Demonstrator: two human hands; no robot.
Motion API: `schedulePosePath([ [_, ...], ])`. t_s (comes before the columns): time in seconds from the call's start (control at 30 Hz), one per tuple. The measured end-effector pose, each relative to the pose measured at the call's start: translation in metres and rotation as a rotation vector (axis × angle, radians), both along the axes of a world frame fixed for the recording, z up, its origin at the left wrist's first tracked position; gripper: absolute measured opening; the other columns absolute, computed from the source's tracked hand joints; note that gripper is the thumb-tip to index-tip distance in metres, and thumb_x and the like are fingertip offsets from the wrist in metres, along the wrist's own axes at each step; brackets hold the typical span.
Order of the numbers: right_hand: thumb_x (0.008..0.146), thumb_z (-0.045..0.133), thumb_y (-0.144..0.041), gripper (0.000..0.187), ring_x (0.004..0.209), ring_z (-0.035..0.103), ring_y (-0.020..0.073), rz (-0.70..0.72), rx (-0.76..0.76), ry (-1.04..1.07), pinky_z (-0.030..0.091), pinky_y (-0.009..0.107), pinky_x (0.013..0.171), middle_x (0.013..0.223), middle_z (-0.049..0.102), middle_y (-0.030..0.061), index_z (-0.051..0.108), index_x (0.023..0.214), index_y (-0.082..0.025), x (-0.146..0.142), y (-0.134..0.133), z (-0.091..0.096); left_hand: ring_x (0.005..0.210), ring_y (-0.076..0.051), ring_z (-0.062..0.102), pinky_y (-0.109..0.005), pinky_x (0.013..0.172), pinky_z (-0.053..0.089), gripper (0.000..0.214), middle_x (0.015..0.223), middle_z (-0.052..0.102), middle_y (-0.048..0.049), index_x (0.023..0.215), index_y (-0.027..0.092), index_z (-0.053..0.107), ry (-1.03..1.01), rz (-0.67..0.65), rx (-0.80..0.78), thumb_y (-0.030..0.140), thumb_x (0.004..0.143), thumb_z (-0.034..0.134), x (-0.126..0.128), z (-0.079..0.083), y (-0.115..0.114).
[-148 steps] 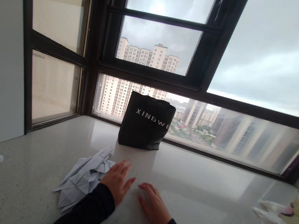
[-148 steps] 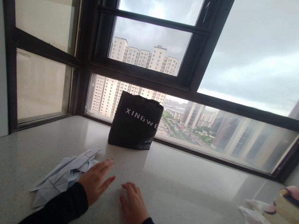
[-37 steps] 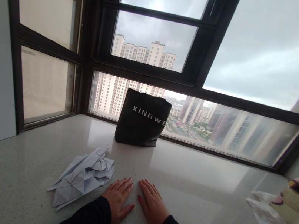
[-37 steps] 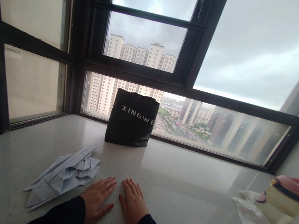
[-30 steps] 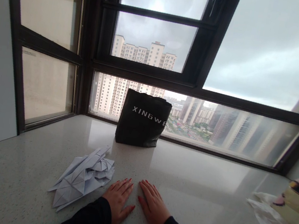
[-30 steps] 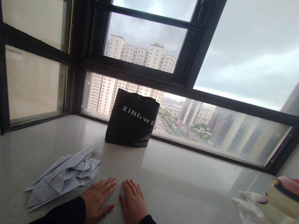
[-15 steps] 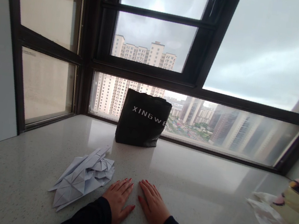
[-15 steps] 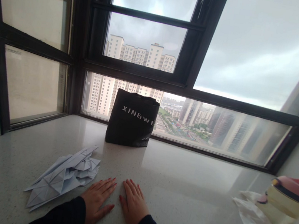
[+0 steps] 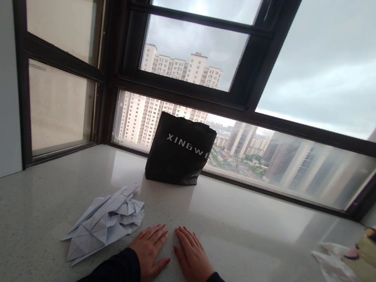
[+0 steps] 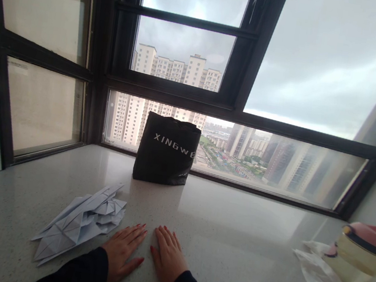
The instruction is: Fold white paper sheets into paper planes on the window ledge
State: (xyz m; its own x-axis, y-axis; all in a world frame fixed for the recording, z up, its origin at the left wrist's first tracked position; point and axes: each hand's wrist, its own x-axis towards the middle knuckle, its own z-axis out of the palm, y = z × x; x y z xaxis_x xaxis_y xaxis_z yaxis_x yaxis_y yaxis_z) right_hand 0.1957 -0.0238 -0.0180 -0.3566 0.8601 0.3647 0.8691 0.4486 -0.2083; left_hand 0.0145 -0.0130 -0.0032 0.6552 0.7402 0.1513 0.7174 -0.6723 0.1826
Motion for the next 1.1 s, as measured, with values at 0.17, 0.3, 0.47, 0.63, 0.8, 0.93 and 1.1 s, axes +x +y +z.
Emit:
schedulePosePath([
  [0.17, 0.082, 0.034, -0.033, 0.04, 0.112, 0.037, 0.0216, 0.005, 0.001, 0.005, 0.028, 0.041, 0.094, 0.118, 0.047, 0.0112, 0.044, 0.115, -0.013, 0.0, 0.0, 0.0, 0.119, -0.025, 0.023, -0.041, 0.095, 0.023, 0.061, 0.131, 0.027, -0.01, 0.123, 0.014, 0.032, -0.021, -0.011, 0.004, 0.053, 0.078, 0.019, -0.001, -0.004, 0.002],
  [0.3, 0.082, 0.034, -0.033, 0.04, 0.112, 0.037, 0.0218, 0.003, -0.004, 0.0, 0.029, 0.042, 0.094, 0.118, 0.047, 0.011, 0.043, 0.116, -0.013, 0.0, -0.001, 0.002, 0.119, -0.025, 0.024, -0.041, 0.095, 0.023, 0.061, 0.131, 0.028, -0.0099, 0.123, 0.014, 0.032, -0.041, -0.009, 0.011, 0.054, 0.078, 0.019, -0.001, -0.006, 0.002],
  [0.47, 0.082, 0.033, -0.032, 0.041, 0.112, 0.037, 0.022, -0.006, -0.023, -0.021, 0.029, 0.042, 0.094, 0.118, 0.046, 0.0112, 0.043, 0.116, -0.012, -0.001, -0.001, 0.005, 0.119, -0.025, 0.023, -0.042, 0.095, 0.023, 0.061, 0.131, 0.028, -0.0105, 0.122, 0.013, 0.033, -0.038, -0.005, 0.012, 0.053, 0.078, 0.02, -0.001, -0.005, 0.001],
  [0.63, 0.082, 0.033, -0.033, 0.04, 0.112, 0.037, 0.0213, -0.003, -0.009, -0.013, 0.028, 0.041, 0.094, 0.118, 0.047, 0.0102, 0.043, 0.116, -0.014, -0.001, -0.001, 0.003, 0.119, -0.025, 0.023, -0.042, 0.095, 0.023, 0.061, 0.131, 0.028, -0.0104, 0.122, 0.013, 0.033, -0.034, -0.003, 0.003, 0.052, 0.078, 0.02, 0.0, -0.002, 0.0],
  [0.8, 0.082, 0.034, -0.033, 0.04, 0.112, 0.037, 0.0215, -0.005, -0.002, 0.001, 0.028, 0.041, 0.094, 0.118, 0.047, 0.0102, 0.043, 0.116, -0.014, -0.001, -0.002, 0.003, 0.119, -0.025, 0.023, -0.042, 0.095, 0.023, 0.061, 0.131, 0.028, -0.0106, 0.122, 0.013, 0.033, -0.036, -0.006, 0.002, 0.053, 0.078, 0.019, -0.001, -0.002, 0.001],
  [0.93, 0.082, 0.034, -0.033, 0.04, 0.112, 0.037, 0.0212, -0.002, -0.002, -0.003, 0.028, 0.041, 0.094, 0.118, 0.047, 0.0104, 0.043, 0.116, -0.014, -0.001, -0.001, 0.003, 0.118, -0.025, 0.024, -0.042, 0.094, 0.025, 0.061, 0.13, 0.03, -0.0118, 0.122, 0.012, 0.033, -0.038, -0.003, 0.018, 0.052, 0.078, 0.021, 0.0, -0.008, 0.002],
  [1.1, 0.082, 0.034, -0.032, 0.04, 0.111, 0.038, 0.022, -0.003, -0.002, -0.015, 0.029, 0.042, 0.093, 0.118, 0.047, 0.0117, 0.044, 0.115, -0.013, -0.001, -0.001, 0.003, 0.114, -0.02, 0.034, -0.036, 0.095, 0.027, 0.048, 0.123, 0.041, -0.0098, 0.118, 0.012, 0.039, -0.111, -0.127, 0.146, 0.04, 0.081, 0.026, 0.0, 0.01, 0.003],
])
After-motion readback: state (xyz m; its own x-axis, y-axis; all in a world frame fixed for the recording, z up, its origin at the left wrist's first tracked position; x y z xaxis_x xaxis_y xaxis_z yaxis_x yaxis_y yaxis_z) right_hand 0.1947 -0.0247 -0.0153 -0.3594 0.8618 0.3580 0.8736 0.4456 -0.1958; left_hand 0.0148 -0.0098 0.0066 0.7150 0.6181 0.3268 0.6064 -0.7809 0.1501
